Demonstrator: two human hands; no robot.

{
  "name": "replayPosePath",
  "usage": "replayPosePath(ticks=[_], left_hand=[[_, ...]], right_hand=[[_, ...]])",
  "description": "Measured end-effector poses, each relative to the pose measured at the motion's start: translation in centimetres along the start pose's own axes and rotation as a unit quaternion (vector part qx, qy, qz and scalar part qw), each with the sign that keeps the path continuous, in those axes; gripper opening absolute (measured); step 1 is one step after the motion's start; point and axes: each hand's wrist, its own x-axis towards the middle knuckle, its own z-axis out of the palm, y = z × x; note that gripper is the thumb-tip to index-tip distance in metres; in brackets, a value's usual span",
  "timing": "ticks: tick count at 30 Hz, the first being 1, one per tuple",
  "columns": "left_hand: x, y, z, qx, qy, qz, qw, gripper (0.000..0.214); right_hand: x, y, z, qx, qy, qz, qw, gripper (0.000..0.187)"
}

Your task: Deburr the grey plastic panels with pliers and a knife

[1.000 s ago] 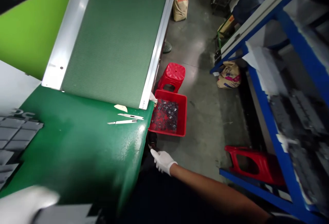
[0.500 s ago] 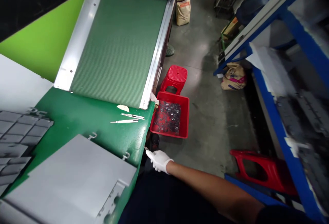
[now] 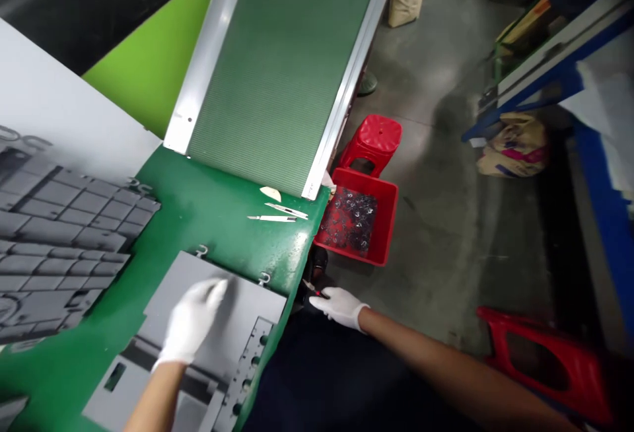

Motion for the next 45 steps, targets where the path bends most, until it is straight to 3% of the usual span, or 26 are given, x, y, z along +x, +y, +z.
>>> replayPosePath(ticks=[1,2,4,7,9,14,22,30,45], left_hand=[[1.3,0.9,0.6,-0.014,0.025,0.037,0.999,0.050],[3.0,1.8,1.1,-0.018,0.009,0.091,0.996,0.053],[6.5,3.4,2.2,0.027,-0.093,0.138,0.986,0.060],[10.7,4.0,3.2,0.063,-0.246,0.090,0.963,0.070],[11.9,3.7,3.6,0.030,-0.285,0.065,0.956,0.071],[12.3,3.7,4.4,0.062,-0.259,0.002,0.964,0.066],[12.3,4.2,4.9,0.050,-0.247,-0.008,0.968,0.056],[11.6,4.1,4.0,0.004,-0.238,0.014,0.971,0.054],[11.1,3.5,3.7,-0.027,-0.233,0.029,0.972,0.050]], right_hand=[[-0.1,-0.2,-0.1,-0.035,-0.003,-0.021,0.999,0.047],[-0.2,-0.5,-0.3,-0.064,-0.007,-0.037,0.997,0.049],[-0.4,-1.1,-0.5,-0.104,-0.020,-0.050,0.993,0.054],[-0.4,-2.0,-0.8,-0.136,-0.035,-0.064,0.988,0.057],[0.0,-2.6,-0.8,-0.147,-0.035,-0.071,0.986,0.059],[1.7,-4.2,-0.5,-0.160,-0.038,-0.067,0.984,0.063],[4.8,-6.6,1.3,-0.226,-0.090,-0.086,0.966,0.083],[5.7,-7.4,1.5,-0.235,-0.111,-0.104,0.960,0.077],[5.5,-8.5,1.6,-0.293,-0.082,-0.113,0.946,0.072]])
